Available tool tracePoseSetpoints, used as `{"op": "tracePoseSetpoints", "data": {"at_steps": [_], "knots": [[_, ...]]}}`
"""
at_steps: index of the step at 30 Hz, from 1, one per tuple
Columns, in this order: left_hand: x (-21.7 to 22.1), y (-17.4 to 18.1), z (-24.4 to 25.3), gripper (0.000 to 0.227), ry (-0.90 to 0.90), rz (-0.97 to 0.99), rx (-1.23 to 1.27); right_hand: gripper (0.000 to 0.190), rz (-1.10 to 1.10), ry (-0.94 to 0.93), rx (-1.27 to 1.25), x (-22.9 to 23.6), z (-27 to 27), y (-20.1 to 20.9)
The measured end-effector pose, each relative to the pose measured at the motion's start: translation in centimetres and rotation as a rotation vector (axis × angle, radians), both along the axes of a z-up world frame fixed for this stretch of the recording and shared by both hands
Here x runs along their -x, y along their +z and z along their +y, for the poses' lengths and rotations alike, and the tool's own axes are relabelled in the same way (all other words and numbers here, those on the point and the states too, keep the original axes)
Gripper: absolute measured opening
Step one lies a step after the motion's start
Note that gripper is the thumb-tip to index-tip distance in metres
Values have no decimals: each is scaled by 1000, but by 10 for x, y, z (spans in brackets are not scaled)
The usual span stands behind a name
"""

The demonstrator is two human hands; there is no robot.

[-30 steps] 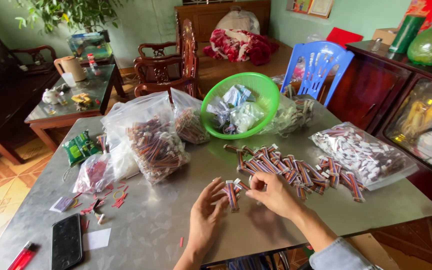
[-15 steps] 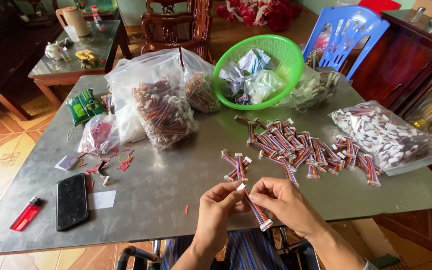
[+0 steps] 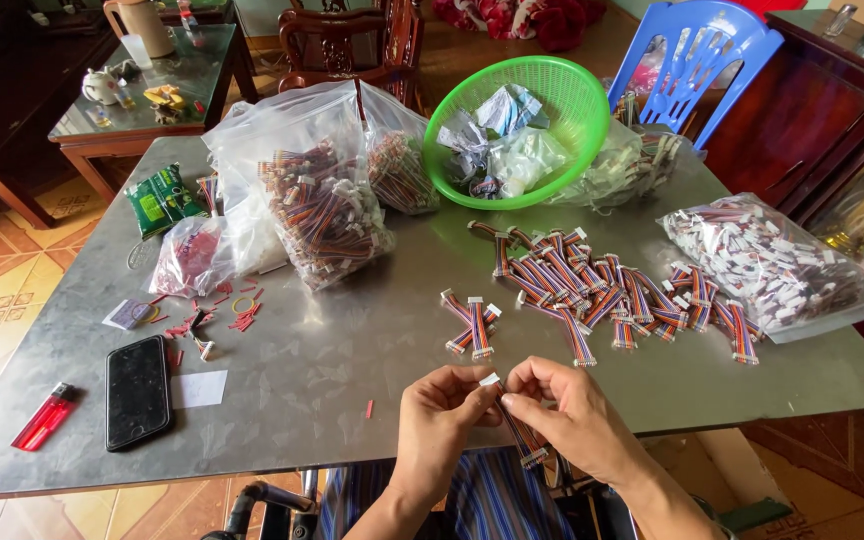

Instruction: Bagging small electronic ribbon cables into plastic bags for organization or sale.

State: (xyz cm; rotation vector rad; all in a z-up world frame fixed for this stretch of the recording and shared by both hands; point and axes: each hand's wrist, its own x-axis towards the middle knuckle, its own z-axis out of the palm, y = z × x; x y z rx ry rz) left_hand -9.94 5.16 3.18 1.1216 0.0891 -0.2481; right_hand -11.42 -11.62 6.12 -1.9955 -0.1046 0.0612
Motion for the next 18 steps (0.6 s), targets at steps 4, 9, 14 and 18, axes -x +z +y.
{"op": "tracePoseSetpoints", "data": {"at_steps": [4, 9, 14, 18], "knots": [[2, 1, 2, 14, -4, 32, -23, 14, 26, -30, -2, 3, 1, 5], [4, 2, 2, 14, -22, 21, -58, 16, 38, -46, 128, 9, 7, 7], [4, 9, 4, 12, -24, 31, -77, 19, -31, -75, 109, 10, 7, 4], [2, -2, 1, 10, -14, -5, -80, 16, -128, -133, 115, 10, 10, -5]]}}
